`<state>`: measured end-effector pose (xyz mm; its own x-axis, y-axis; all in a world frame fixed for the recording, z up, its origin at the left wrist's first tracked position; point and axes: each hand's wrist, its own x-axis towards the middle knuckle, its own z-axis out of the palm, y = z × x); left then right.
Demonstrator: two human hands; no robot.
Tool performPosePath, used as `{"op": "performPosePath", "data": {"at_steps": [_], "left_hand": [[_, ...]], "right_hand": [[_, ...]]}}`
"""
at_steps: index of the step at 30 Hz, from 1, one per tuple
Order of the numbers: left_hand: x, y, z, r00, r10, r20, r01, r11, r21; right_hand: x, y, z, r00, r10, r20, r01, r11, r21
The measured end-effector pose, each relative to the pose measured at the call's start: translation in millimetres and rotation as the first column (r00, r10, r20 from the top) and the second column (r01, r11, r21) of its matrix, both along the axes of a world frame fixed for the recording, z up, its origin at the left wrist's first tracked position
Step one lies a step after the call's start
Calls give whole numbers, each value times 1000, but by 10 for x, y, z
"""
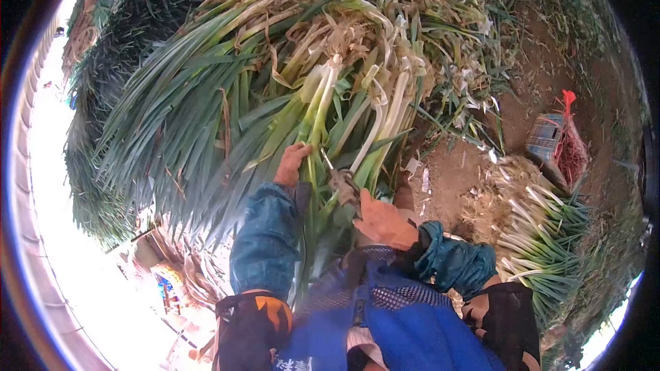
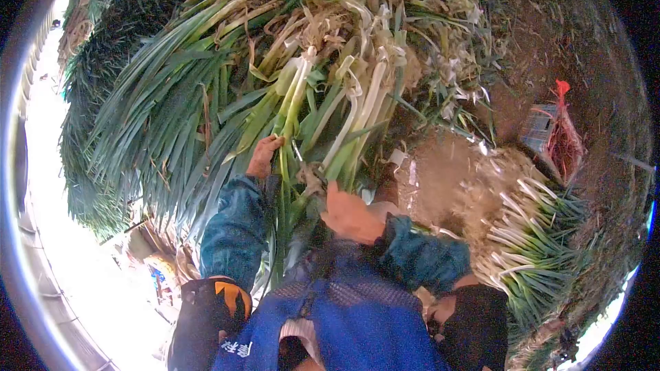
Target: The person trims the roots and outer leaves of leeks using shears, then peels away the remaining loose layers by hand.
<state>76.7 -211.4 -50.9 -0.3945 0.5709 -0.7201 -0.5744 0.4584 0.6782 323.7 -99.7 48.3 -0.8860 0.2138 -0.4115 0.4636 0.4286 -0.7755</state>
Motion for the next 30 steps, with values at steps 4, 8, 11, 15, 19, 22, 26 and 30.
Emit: {"op": "performPosePath", "data": {"at_steps": [4,8,11,15,19,22,26,30], "left_hand": [[26,-18,-285,990,143,-8,-143,989,24],[-24,-104,-479,997,47,-62,-49,998,-26],[120,68,-61,978,205,47,-205,979,-2],[13,9,-270,990,75,123,-66,995,-73],[90,44,-257,993,114,12,-113,991,-76],[60,-8,-376,993,122,10,-121,992,-41],[67,0,-514,992,124,19,-122,990,-75],[-74,40,-391,847,-394,-356,262,893,-365]], "right_hand": [[-50,8,-379,991,4,-130,12,993,121],[-8,-9,-81,1000,8,-2,-8,999,48],[18,-7,-48,999,14,29,-14,1000,-2],[-275,177,-376,991,-124,-43,126,991,46],[-230,181,-254,996,-72,47,71,997,5],[-25,26,-17,993,-25,112,35,996,-86],[-48,-25,-371,995,-53,-84,51,998,-34],[-236,161,-530,998,-12,-69,18,996,84]]}}
